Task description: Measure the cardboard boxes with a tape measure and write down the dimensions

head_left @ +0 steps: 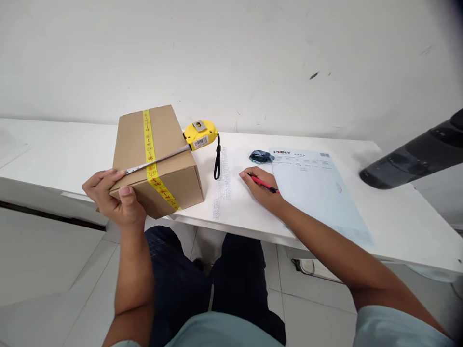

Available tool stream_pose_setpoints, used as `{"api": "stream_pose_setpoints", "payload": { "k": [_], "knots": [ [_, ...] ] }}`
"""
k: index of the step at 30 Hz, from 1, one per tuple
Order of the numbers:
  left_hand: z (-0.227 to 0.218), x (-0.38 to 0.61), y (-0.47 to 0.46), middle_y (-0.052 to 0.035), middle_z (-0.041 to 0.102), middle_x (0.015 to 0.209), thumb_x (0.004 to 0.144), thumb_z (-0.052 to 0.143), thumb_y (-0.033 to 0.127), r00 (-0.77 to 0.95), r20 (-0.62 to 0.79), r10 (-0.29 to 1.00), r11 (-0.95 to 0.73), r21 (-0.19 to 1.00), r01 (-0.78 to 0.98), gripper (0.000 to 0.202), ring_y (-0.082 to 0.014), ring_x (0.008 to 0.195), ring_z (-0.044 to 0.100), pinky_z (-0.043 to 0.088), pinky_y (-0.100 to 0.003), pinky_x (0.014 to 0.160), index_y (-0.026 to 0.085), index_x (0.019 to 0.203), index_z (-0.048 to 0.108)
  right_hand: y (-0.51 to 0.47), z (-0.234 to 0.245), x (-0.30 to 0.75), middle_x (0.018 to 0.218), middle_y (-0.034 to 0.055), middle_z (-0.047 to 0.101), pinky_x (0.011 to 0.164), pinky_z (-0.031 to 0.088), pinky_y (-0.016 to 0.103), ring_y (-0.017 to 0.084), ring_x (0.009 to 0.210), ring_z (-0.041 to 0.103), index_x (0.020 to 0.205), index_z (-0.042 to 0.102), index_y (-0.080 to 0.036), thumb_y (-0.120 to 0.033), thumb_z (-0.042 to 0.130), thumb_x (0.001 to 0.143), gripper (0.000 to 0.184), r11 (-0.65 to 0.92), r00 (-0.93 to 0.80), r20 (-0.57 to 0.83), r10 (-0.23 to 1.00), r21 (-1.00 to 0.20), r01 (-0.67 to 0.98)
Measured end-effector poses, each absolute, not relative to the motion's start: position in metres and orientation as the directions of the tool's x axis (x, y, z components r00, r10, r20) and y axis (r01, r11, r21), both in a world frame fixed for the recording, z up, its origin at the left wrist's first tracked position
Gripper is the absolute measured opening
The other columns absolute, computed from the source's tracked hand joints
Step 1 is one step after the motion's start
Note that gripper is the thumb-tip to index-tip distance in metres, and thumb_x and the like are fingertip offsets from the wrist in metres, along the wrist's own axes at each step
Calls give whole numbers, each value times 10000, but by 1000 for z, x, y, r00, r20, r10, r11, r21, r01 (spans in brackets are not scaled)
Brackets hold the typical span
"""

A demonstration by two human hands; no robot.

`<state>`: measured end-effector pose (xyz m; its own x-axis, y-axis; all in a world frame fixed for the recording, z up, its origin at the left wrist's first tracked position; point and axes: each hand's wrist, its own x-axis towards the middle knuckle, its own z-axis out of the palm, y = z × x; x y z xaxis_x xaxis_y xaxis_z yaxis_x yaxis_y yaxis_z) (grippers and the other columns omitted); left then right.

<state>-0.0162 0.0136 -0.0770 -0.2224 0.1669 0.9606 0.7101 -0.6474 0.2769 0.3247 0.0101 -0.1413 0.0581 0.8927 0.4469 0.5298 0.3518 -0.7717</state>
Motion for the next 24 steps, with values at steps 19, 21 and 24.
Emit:
{"api": "stream_pose_setpoints", "payload": {
  "k": [19, 21, 24],
  "knots": [
    [-79, -25, 0, -81, 640, 1015, 963, 544, 510, -201, 953, 224, -546, 294, 784, 342, -253, 1086, 608, 507, -468, 983, 206, 1015, 695, 28, -151, 336, 912, 98, 704, 659, 444, 347, 254, 788, 634, 1152, 695, -202, -306, 507, 944, 299, 67, 82, 257, 963, -524, 849],
    [-80, -28, 0, -92, 641, 1044, 955, 552, 508, -217, 942, 255, -533, 325, 781, 335, -256, 1081, 612, 516, -461, 975, 215, 1018, 700, 27, -147, 332, 810, 56, 674, 631, 463, 352, 247, 715, 627, 1308, 612, -196, -331, 489, 944, 407, 83, 87, 291, 953, -525, 847],
    [-82, -31, 0, -98, 637, 1071, 931, 602, 476, -215, 942, 259, -556, 328, 764, 287, -257, 1074, 618, 527, -449, 966, 228, 1031, 706, 23, -144, 325, 857, 42, 655, 672, 513, 368, 227, 698, 619, 1423, 491, -190, -399, 444, 968, 503, 166, 119, 374, 920, -647, 744]
  ]
}}
